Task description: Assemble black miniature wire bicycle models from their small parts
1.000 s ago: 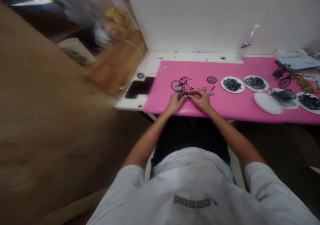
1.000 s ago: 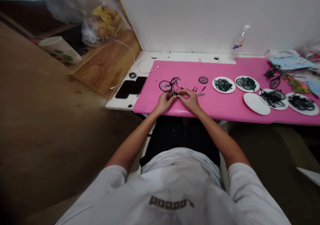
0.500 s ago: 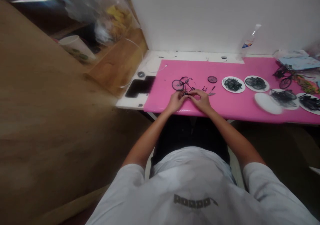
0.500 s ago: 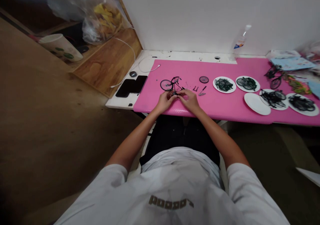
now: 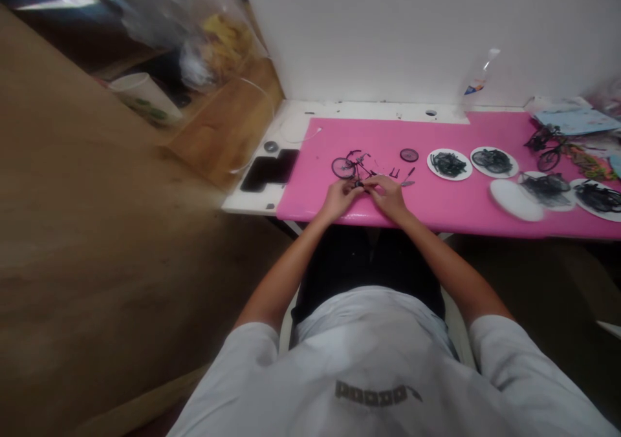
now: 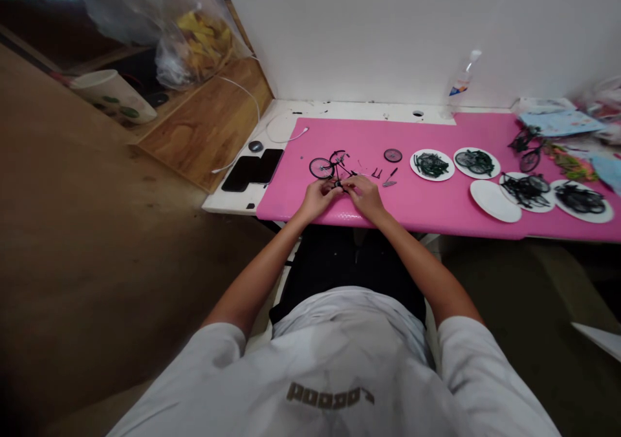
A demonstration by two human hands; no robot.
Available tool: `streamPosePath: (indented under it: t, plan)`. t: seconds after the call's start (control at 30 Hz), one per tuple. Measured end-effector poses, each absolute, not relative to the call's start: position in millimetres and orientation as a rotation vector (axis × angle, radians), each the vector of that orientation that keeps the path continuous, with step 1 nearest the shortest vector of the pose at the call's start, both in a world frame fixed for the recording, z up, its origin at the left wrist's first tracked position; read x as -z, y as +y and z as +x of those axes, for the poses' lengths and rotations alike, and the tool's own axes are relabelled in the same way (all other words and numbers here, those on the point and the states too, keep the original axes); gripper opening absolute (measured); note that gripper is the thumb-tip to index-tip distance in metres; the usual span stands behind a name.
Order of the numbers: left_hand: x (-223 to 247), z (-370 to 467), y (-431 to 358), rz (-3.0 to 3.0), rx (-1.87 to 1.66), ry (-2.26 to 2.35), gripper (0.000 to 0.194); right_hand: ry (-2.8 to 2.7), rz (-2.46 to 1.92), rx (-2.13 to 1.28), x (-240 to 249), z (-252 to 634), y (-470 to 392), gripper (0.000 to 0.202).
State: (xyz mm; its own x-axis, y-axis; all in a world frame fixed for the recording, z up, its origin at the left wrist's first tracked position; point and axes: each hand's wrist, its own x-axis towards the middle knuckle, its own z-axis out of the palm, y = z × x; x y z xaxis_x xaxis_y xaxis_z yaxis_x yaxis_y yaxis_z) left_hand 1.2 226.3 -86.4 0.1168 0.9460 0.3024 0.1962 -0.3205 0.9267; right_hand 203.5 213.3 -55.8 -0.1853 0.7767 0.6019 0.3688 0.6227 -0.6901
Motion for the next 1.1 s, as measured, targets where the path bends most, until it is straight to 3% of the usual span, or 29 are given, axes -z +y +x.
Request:
streamPosePath:
  t: [0.5, 0.83, 1.1]
  plan:
    - [87.1, -0.9, 228.0, 1.606, -1.266, 1.110, 0.039, -1.859, -0.889, -0.491, 47.6, 200.4, 208.3, 0.022]
    - [91.8, -1.4, 231.6, 1.497, -1.317, 1.087, 0.050, -1.961, -1.230, -0.215, 38.2, 247.7, 237.7, 0.043]
    - [88.7, -0.2, 231.0, 1.513, -1.319, 1.109, 0.046, -2.267, -1.271, -0.223, 58.6, 255.8, 240.6, 0.060]
